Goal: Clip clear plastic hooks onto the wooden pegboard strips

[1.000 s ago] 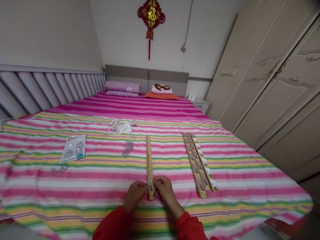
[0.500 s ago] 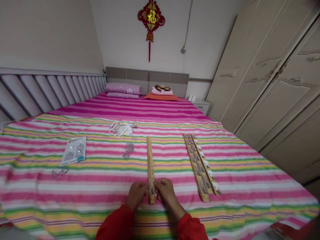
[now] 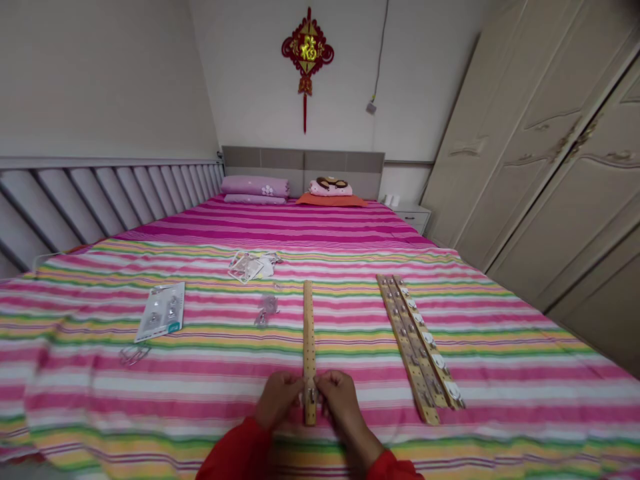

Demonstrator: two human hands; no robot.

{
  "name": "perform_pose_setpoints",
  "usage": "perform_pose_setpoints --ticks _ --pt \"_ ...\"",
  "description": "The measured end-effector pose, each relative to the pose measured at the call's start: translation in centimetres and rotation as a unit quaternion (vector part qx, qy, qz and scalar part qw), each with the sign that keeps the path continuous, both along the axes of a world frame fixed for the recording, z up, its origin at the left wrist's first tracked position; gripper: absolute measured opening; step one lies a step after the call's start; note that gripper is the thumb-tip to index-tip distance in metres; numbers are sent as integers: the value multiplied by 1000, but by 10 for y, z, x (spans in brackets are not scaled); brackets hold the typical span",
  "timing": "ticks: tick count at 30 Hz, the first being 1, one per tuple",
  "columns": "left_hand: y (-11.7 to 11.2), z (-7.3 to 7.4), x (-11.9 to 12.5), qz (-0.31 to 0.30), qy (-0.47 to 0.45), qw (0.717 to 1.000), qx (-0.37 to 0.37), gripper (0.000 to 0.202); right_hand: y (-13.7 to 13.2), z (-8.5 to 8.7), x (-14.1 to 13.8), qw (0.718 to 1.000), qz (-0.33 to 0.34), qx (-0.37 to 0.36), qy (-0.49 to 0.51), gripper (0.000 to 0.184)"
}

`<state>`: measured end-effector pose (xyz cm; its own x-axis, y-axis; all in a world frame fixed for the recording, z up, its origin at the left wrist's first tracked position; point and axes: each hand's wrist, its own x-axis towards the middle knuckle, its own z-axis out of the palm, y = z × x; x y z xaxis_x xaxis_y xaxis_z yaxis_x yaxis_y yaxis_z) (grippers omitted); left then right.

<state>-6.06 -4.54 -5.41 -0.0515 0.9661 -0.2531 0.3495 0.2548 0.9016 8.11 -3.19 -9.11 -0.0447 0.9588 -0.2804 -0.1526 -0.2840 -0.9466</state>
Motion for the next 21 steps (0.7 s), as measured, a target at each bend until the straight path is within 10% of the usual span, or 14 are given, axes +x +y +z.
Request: perform_pose_setpoints --ticks 9,21 --pt "53 25 -72 246 86 943 207 27 -2 0 4 999 19 -13 23 45" --pt "84 15 -96 239 295 908 179 17 -2 -3 3 1000 16 -13 18 48"
